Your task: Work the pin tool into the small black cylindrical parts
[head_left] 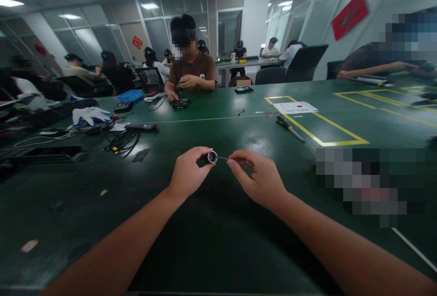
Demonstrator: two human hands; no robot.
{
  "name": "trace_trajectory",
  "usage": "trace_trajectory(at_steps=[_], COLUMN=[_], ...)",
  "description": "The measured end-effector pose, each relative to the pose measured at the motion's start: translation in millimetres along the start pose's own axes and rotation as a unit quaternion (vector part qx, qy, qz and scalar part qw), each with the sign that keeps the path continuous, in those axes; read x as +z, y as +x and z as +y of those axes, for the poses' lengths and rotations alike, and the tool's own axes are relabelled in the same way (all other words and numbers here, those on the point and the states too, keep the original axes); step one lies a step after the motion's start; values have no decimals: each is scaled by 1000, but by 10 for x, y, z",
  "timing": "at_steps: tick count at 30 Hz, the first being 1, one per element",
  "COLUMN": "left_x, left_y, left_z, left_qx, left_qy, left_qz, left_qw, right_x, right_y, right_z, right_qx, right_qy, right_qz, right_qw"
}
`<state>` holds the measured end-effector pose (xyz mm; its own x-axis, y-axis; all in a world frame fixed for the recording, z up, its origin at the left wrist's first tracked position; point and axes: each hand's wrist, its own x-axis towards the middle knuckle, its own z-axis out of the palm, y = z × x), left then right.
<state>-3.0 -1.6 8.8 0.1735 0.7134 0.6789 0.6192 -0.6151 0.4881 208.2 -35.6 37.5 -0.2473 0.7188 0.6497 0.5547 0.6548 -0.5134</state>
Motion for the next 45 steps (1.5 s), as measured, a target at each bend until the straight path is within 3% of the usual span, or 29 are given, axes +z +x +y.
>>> trace_trajectory(at_steps=[7, 45], left_x=[12, -4], left_y=[-12, -3], left_z=[12, 27], left_qx=[-30, -10], left_qy=[-12, 4], left_qz=[-17, -31], left_qw=[999, 999], right_x=[-17, -25], right_y=[4, 13], right_z=[-3, -50], right_qx=[-9, 5], right_qy=[-7, -19], right_qz=[-2, -38], right_qw=[1000, 999])
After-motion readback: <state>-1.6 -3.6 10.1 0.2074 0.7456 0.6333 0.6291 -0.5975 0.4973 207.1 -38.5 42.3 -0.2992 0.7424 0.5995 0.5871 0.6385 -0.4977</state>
